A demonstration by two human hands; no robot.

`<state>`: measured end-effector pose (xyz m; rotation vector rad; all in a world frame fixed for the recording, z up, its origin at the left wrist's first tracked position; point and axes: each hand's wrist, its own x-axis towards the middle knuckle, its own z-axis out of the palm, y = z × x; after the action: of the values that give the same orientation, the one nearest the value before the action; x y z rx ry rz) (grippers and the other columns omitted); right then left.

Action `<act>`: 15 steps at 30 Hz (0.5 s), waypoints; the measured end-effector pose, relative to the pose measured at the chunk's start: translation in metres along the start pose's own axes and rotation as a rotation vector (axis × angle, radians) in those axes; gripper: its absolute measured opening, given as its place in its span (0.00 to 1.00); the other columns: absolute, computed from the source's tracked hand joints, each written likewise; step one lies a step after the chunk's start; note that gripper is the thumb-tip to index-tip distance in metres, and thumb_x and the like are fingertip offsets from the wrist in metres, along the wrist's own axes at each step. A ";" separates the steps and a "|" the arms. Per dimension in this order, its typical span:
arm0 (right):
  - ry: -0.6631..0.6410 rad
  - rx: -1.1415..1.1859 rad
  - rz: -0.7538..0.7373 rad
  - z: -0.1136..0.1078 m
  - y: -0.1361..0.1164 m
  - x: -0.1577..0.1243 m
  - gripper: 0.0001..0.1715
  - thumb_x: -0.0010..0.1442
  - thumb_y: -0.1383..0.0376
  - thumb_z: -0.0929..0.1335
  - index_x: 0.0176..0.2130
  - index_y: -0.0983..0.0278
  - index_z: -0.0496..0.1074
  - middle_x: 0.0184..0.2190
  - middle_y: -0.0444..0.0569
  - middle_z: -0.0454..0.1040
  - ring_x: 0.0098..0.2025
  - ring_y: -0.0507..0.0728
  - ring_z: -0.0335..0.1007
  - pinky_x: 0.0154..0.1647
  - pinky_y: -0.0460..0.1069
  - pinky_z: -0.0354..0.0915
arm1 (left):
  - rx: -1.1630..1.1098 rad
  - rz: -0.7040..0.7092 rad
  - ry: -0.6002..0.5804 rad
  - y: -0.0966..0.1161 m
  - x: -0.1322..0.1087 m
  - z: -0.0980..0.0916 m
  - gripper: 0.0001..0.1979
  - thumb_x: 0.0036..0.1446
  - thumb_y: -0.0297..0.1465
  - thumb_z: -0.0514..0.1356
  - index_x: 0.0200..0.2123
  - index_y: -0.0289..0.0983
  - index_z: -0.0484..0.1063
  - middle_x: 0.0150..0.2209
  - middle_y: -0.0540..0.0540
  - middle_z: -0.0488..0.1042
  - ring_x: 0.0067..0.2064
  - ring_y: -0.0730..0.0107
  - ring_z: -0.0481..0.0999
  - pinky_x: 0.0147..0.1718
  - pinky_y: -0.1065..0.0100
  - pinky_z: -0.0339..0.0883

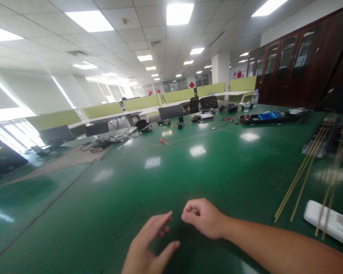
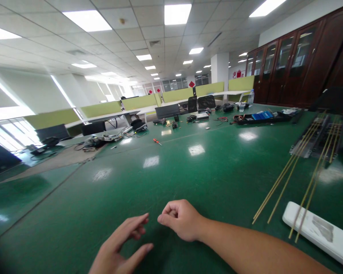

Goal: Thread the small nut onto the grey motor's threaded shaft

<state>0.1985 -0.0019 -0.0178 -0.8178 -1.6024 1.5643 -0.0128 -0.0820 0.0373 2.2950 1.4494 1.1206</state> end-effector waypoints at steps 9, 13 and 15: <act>-0.033 0.231 0.077 0.000 0.004 0.001 0.32 0.53 0.39 0.71 0.32 0.65 0.67 0.16 0.37 0.63 0.14 0.46 0.52 0.13 0.42 0.49 | -0.434 0.041 -0.026 -0.008 0.047 0.059 0.10 0.58 0.35 0.68 0.44 0.47 0.82 0.38 0.46 0.82 0.38 0.64 0.81 0.40 0.68 0.77; -0.086 0.189 0.083 0.002 0.003 0.001 0.32 0.55 0.39 0.69 0.30 0.66 0.68 0.13 0.35 0.59 0.13 0.46 0.50 0.14 0.42 0.49 | -0.415 0.004 0.005 -0.009 0.034 0.049 0.10 0.60 0.37 0.65 0.44 0.45 0.82 0.39 0.45 0.83 0.39 0.61 0.82 0.39 0.67 0.79; -0.169 0.156 0.080 0.001 0.002 0.000 0.34 0.56 0.37 0.68 0.31 0.66 0.69 0.14 0.37 0.62 0.14 0.46 0.54 0.16 0.42 0.53 | -0.375 -0.031 0.058 -0.007 0.025 0.038 0.09 0.61 0.39 0.65 0.42 0.45 0.82 0.39 0.47 0.82 0.41 0.61 0.82 0.41 0.67 0.78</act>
<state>0.1978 -0.0018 -0.0192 -0.6879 -1.5566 1.8326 0.0140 -0.0496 0.0197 1.9896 1.1687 1.3298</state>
